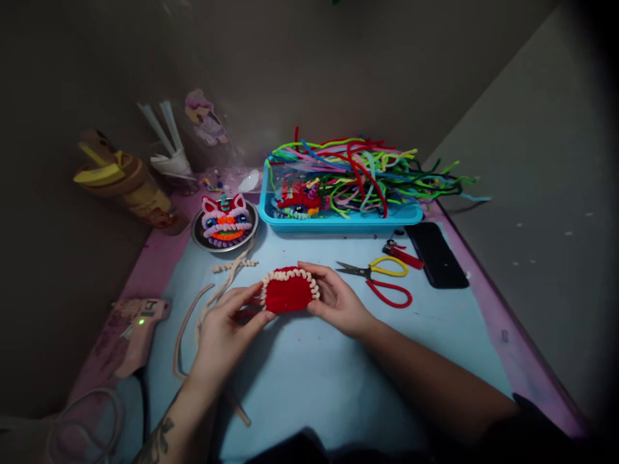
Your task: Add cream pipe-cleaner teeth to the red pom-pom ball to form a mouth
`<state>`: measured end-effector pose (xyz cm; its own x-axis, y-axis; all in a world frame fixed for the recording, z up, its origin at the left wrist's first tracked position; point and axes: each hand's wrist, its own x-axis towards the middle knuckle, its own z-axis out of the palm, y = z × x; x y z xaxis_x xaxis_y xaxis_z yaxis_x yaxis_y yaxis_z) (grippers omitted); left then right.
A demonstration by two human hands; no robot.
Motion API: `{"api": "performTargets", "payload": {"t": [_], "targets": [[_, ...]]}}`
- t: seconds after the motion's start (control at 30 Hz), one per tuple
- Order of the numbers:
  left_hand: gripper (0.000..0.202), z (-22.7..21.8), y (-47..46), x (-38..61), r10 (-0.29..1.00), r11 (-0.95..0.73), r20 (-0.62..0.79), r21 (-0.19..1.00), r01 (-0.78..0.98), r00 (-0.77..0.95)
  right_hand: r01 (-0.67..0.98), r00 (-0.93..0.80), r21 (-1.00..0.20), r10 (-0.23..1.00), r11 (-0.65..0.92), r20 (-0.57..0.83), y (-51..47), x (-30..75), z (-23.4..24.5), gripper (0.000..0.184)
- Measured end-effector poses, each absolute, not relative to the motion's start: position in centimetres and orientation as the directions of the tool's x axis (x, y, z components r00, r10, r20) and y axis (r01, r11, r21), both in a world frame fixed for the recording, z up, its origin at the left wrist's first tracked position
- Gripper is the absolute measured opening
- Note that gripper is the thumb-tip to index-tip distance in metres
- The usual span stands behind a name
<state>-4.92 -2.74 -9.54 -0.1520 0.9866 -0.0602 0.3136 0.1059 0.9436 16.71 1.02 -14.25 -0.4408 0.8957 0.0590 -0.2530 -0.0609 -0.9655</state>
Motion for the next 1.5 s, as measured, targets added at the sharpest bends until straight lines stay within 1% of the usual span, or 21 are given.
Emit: {"api": "performTargets", "payload": {"t": [0.17, 0.33, 0.43, 0.53, 0.73, 0.8, 0.9, 1.03, 1.23, 1.5], "targets": [[0.036, -9.5, -2.9, -4.6, 0.973, 0.193, -0.15, 0.944, 0.268, -0.173, -0.285, -0.447, -0.955, 0.892, -0.082, 0.057, 1.1, 17.0, -14.4, 0.057], [0.032, -9.8, -3.0, -4.8, 0.987, 0.104, -0.06, 0.948, 0.301, -0.151, -0.314, -0.459, -0.949, 0.881, -0.041, 0.114, 1.1, 17.1, -14.2, 0.049], [0.03, -9.9, -3.1, -4.9, 0.992, 0.081, -0.042, 0.939, 0.335, -0.121, -0.316, -0.463, -0.948, 0.877, -0.029, 0.127, 1.1, 16.9, -14.3, 0.047], [0.03, -10.0, -3.2, -5.1, 0.996, 0.058, -0.027, 0.926, 0.374, -0.089, -0.31, -0.475, -0.95, 0.869, -0.02, 0.137, 1.3, 16.9, -14.4, 0.049], [0.024, -10.1, -3.1, -5.5, 0.997, -0.027, 0.052, 0.905, 0.425, -0.048, -0.32, -0.494, -0.947, 0.857, -0.022, 0.147, 1.4, 17.4, -14.3, 0.055], [0.023, -10.1, -3.2, -5.6, 0.997, -0.041, 0.064, 0.901, 0.431, -0.039, -0.289, -0.468, -0.957, 0.875, -0.021, 0.122, 1.3, 17.4, -14.1, 0.051], [0.021, -10.2, -3.3, -5.7, 0.996, -0.074, 0.089, 0.891, 0.448, -0.013, -0.221, -0.392, -0.975, 0.917, -0.015, 0.075, 1.1, 17.3, -14.1, 0.039], [0.02, -10.5, -3.4, -5.7, 0.992, -0.114, 0.121, 0.867, 0.486, 0.017, -0.2, -0.278, -0.98, 0.96, -0.017, 0.041, 1.1, 17.0, -14.2, 0.03], [0.019, -10.2, -3.3, -5.7, 0.99, -0.136, 0.142, 0.852, 0.506, 0.027, -0.204, -0.199, -0.976, 0.98, -0.073, -0.032, 1.4, 16.7, -14.1, 0.026], [0.018, -10.3, -3.4, -5.6, 0.983, -0.176, 0.178, 0.837, 0.518, 0.046, -0.181, -0.163, -0.981, 0.986, -0.065, -0.035, 1.4, 16.6, -14.3, 0.026]]}}
